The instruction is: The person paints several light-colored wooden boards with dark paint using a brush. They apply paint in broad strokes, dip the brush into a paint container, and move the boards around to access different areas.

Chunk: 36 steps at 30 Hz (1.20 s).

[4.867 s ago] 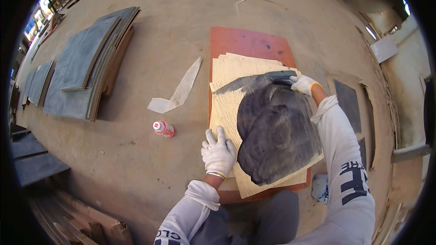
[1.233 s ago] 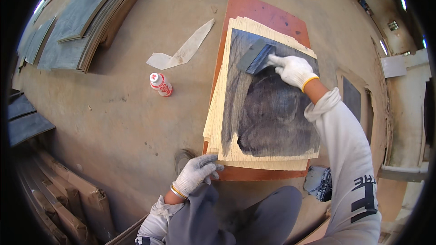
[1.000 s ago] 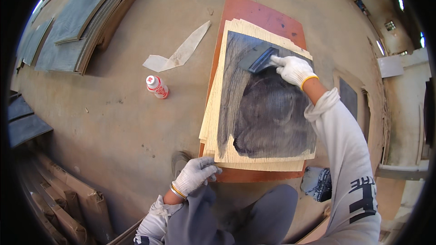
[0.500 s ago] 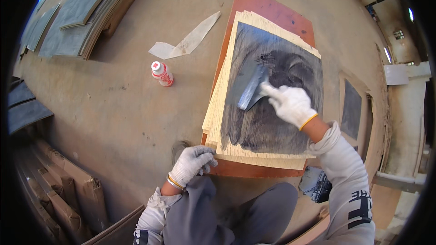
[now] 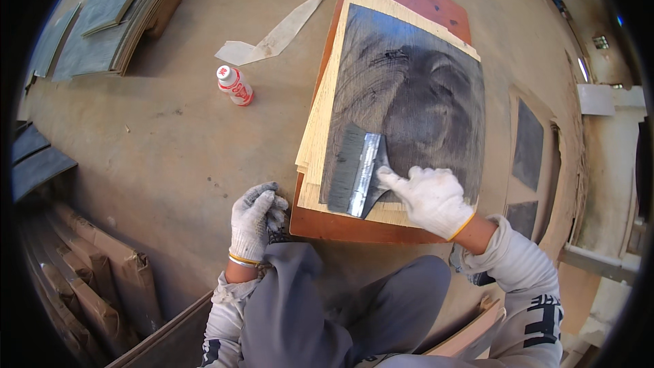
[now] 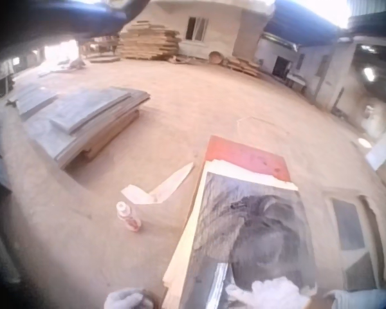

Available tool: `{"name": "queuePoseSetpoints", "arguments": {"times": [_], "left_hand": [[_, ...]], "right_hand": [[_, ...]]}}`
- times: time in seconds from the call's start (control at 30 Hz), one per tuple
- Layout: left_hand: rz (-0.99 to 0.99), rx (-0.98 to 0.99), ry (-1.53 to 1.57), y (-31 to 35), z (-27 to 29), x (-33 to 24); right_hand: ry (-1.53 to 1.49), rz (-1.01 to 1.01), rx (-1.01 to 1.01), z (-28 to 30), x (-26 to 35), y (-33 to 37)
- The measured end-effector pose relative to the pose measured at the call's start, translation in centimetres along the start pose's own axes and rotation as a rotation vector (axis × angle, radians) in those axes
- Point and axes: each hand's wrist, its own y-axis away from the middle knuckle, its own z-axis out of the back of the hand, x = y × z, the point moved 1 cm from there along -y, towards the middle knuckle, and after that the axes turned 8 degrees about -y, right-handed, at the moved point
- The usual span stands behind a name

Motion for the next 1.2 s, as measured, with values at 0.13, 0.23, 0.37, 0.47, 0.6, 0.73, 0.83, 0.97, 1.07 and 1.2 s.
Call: {"name": "queuePoseSetpoints", "arguments": {"times": [0.13, 0.23, 0.37, 0.47, 0.6, 0.73, 0.83, 0.97, 1.07, 1.2], "left_hand": [[-0.013, -0.021, 0.008, -0.2, 0.7, 0.2], [-0.018, -0.042, -0.037, -0.1, 1.0, 0.1], [-0.016, -0.056, -0.044, -0.1, 1.4, 0.1], [-0.019, -0.072, -0.078, -0.1, 2.3, 0.3], [-0.012, -0.072, -0.081, -0.4, 2.3, 0.4], [-0.009, -0.050, -0.073, 0.0, 1.4, 0.1], [-0.029, -0.031, -0.079, 0.0, 1.3, 0.6], [0.003, -0.056, -0.073, 0.1, 1.9, 1.3], [-0.001, -0.081, -0.070, 0.4, 2.2, 1.2], [-0.027, -0.045, -0.098, 0.0, 1.8, 1.0]], "right_hand": [[-0.098, -0.094, -0.154, -0.9, -7.2, 3.3], [-0.217, -0.087, -0.220, -1.4, -9.2, 4.5], [-0.242, 0.020, -0.068, -2.0, -13.6, 5.4], [-0.072, 0.119, 0.066, 0.3, -16.3, 4.3], [0.155, 0.399, 0.120, 2.7, -14.1, -0.4], [0.344, 0.620, 0.120, 4.8, -5.5, -8.0], [0.309, 0.604, 0.017, 6.6, -2.2, -10.7], [0.340, 0.646, 0.091, 4.6, -4.0, -9.3], [0.383, 0.573, 0.229, 3.4, -8.0, -6.5], [0.364, 0.585, 0.123, 3.4, -6.5, -7.4]]}}
